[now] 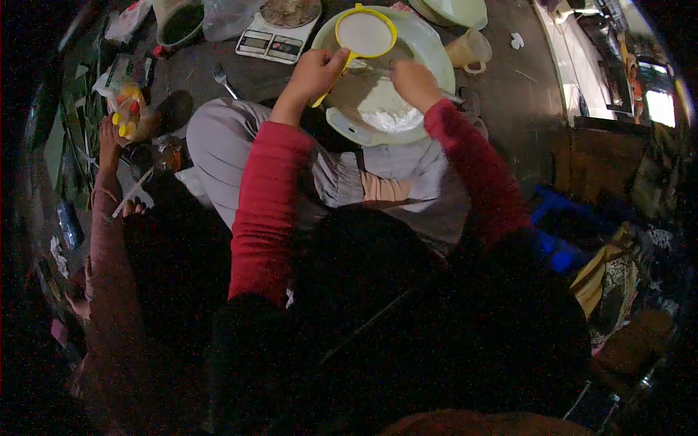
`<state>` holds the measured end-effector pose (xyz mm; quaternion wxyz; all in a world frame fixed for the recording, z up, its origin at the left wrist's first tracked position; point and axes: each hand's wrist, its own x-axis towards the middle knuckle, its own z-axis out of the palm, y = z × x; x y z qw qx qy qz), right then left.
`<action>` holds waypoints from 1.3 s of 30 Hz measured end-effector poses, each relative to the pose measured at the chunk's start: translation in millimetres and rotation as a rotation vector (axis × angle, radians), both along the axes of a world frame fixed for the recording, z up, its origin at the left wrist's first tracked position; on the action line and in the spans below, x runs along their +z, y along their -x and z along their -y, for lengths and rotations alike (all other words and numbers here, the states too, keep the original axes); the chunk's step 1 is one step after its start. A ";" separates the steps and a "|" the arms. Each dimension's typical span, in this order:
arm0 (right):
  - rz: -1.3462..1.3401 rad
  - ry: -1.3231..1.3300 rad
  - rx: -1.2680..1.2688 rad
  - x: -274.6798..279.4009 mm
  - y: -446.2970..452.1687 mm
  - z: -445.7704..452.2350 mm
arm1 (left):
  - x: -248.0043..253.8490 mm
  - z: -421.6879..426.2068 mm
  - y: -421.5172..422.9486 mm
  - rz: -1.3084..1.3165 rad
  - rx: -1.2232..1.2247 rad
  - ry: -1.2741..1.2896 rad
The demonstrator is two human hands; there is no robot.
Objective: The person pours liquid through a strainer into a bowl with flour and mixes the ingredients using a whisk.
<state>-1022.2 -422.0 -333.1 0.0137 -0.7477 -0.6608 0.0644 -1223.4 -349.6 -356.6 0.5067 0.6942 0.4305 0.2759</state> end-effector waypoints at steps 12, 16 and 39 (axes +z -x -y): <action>0.161 0.083 0.131 1.9 -17.2 -3.3 | 5.0 -0.7 1.7 0.023 -0.021 0.042; 0.170 0.144 0.053 4.2 -9.9 -1.0 | 2.8 0.0 2.2 0.032 -0.011 0.054; 0.209 -0.028 -0.015 26.0 -13.2 25.3 | 5.5 -3.0 1.7 0.036 -0.033 0.053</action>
